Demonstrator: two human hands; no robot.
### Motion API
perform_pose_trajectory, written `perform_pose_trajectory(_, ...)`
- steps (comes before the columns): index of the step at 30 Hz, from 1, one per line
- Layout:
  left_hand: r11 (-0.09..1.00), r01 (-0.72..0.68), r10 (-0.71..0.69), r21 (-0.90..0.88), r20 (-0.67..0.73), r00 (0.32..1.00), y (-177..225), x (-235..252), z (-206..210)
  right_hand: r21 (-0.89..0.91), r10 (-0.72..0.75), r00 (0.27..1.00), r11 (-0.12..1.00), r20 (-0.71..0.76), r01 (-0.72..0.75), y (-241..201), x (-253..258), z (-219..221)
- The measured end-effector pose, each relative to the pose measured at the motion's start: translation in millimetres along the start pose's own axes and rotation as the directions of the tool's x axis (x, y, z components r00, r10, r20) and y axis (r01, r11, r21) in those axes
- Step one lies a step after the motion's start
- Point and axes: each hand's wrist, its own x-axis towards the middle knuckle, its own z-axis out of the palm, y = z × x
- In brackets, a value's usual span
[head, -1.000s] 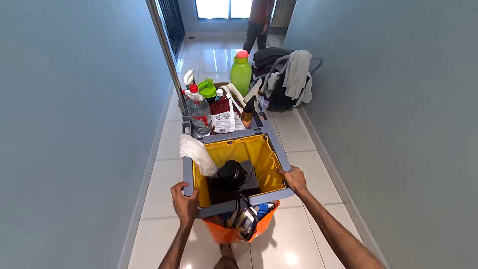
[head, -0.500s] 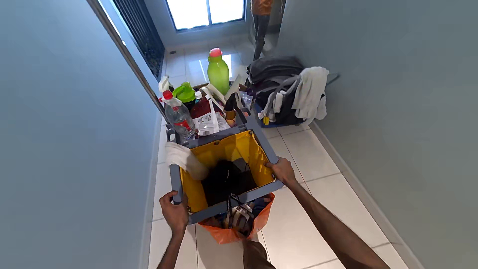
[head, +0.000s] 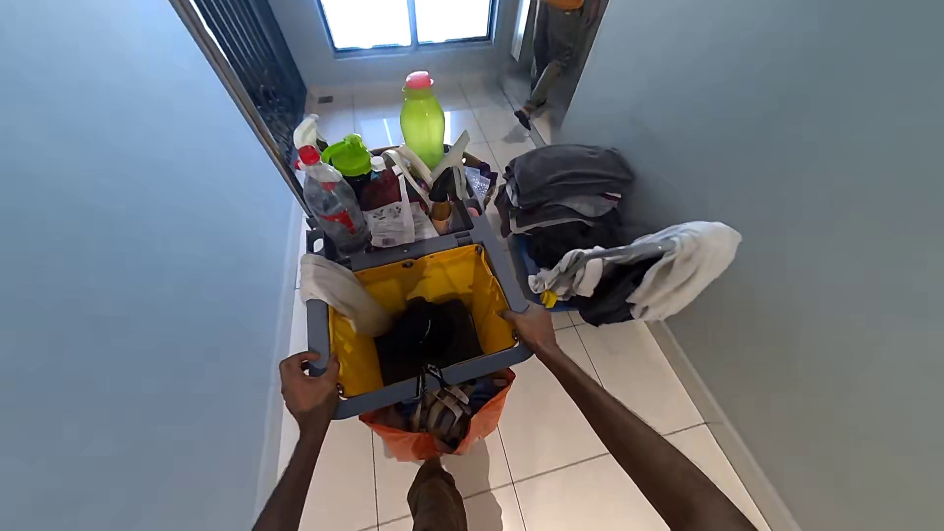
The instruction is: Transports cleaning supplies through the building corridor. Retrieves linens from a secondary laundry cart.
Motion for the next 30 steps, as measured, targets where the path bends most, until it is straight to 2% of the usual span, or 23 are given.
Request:
perform_pose_trajectory(3, 0.998, -0.062, 0.061, -0.014, -0.011, 0.998, 9, 94, 40, 0.031, 0.013, 1.0, 0.999, -0.009, -0.013, -57, 70, 20)
perform_pose_trajectory(7, 0.998, -0.04, 0.039, 0.046, 0.02, 0.999, 31, 222, 90, 0.052, 0.018, 0.999, 0.999, -0.035, -0.017, -144, 165, 41)
perform_pose_trajectory(10, 0.995, -0.029, 0.023, 0.1, 0.057, 0.998, 46, 313, 129, 0.025, 0.074, 0.996, 0.997, -0.051, -0.073, -206, 229, 53)
perform_pose_trajectory(16, 0.987, -0.106, 0.097, 0.118, 0.075, 0.992, 72, 493, 213, 0.096, 0.123, 0.989, 0.989, -0.079, -0.115, -315, 367, 80)
perform_pose_trajectory(24, 0.951, -0.171, 0.163, 0.258, 0.05, 0.985, 115, 720, 327, 0.147, 0.184, 0.979, 0.975, -0.093, -0.169, -445, 553, 111)
perform_pose_trajectory(30, 0.935, -0.168, 0.158, 0.311, 0.058, 0.986, 152, 879, 415, 0.187, 0.22, 0.969, 0.963, -0.115, -0.196, -535, 686, 126)
